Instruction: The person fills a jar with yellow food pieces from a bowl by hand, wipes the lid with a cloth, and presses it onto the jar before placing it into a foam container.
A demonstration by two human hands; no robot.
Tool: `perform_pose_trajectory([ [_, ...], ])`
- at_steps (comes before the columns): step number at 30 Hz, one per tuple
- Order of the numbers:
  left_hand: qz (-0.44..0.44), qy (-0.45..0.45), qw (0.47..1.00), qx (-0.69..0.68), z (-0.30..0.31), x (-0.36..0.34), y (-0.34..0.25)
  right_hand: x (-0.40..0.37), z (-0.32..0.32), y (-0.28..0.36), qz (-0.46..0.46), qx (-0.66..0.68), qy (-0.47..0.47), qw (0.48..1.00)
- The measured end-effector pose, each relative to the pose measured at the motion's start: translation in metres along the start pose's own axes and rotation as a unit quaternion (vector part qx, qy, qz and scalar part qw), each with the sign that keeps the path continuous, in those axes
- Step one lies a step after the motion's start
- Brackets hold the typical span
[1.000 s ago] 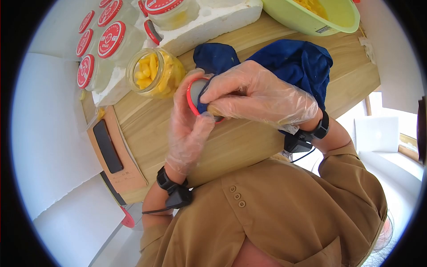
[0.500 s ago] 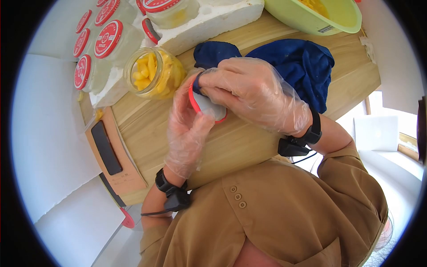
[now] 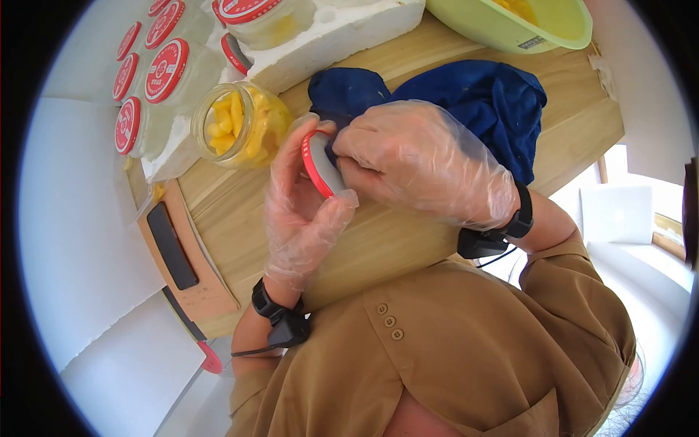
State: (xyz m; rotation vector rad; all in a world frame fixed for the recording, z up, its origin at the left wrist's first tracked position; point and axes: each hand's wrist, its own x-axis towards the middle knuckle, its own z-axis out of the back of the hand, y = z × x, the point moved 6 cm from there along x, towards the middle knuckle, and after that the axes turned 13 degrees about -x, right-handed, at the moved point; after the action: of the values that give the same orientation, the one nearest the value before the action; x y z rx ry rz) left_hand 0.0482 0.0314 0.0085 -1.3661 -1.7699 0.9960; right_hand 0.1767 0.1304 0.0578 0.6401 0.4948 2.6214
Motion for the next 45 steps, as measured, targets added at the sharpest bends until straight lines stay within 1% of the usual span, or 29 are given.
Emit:
perform_pose_trajectory([
  [3,-0.003,-0.008,1.000,-0.010,-0.001,0.000,-0.001,0.001,-0.004,-0.003,-0.013,0.083,0.038,0.996],
  [6,0.008,-0.014,1.000,-0.008,-0.002,0.001,-0.006,0.003,-0.004,-0.010,-0.116,0.213,0.144,0.959],
  [8,0.013,-0.031,0.999,-0.013,-0.002,0.002,-0.009,0.006,0.005,-0.013,-0.125,0.254,0.038,0.958],
  [9,0.027,-0.041,0.998,-0.038,-0.003,0.004,-0.008,0.006,0.008,-0.014,-0.128,0.274,-0.014,0.953],
  [11,0.058,-0.060,0.993,-0.087,-0.007,0.005,-0.006,0.007,0.014,-0.018,-0.123,0.267,-0.087,0.952],
  [12,0.073,-0.047,0.991,-0.101,-0.004,0.005,-0.003,0.007,0.017,-0.021,-0.120,0.262,-0.124,0.949],
  [13,0.088,-0.032,0.989,-0.115,0.002,0.003,0.000,0.006,0.012,-0.024,-0.116,0.293,-0.131,0.940],
  [14,0.104,-0.017,0.986,-0.129,0.004,0.002,0.003,0.006,0.008,-0.022,-0.097,0.274,-0.130,0.948],
  [16,0.080,-0.012,0.987,-0.136,0.001,0.001,0.001,0.006,0.004,-0.018,-0.057,0.237,-0.127,0.961],
  [19,0.074,-0.044,0.981,-0.173,0.001,0.000,0.002,0.005,0.006,-0.008,-0.026,0.122,-0.113,0.986],
  [20,0.078,-0.061,0.977,-0.190,0.003,0.000,0.003,0.005,0.006,-0.007,-0.017,0.102,-0.116,0.988],
  [22,0.081,-0.052,0.977,-0.189,0.007,-0.004,0.006,0.004,0.003,-0.004,-0.002,0.062,-0.121,0.991],
  [25,0.088,-0.046,0.966,-0.238,0.014,-0.007,0.011,0.006,0.008,0.000,0.025,0.002,-0.129,0.991],
  [26,0.091,-0.045,0.960,-0.262,0.014,-0.006,0.011,0.006,0.007,0.000,0.023,-0.014,-0.113,0.993],
  [28,0.083,-0.044,0.962,-0.256,0.013,-0.003,0.009,0.005,0.003,0.001,0.019,-0.046,-0.082,0.995],
  [31,0.084,-0.058,0.955,-0.279,0.011,-0.002,0.009,0.004,0.002,0.003,0.014,-0.096,-0.060,0.993],
  [34,0.108,-0.085,0.943,-0.302,0.010,-0.003,0.012,0.004,0.001,0.006,0.017,-0.119,-0.044,0.992],
  [35,0.117,-0.095,0.940,-0.306,0.011,-0.003,0.013,0.004,0.002,0.005,0.015,-0.093,-0.049,0.994],
  [38,0.120,-0.044,0.966,-0.224,0.012,-0.006,0.014,0.003,0.001,0.002,0.014,-0.016,-0.063,0.998],
  [40,0.120,-0.045,0.969,-0.211,0.005,-0.004,0.009,0.003,-0.001,0.001,0.019,0.029,-0.069,0.997],
  [43,0.117,-0.029,0.972,-0.203,0.002,-0.002,0.006,0.004,-0.005,0.003,0.029,0.046,-0.090,0.994],
  [45,0.115,-0.019,0.972,-0.206,0.002,-0.002,0.005,0.005,-0.003,0.006,0.036,0.039,-0.071,0.996],
])
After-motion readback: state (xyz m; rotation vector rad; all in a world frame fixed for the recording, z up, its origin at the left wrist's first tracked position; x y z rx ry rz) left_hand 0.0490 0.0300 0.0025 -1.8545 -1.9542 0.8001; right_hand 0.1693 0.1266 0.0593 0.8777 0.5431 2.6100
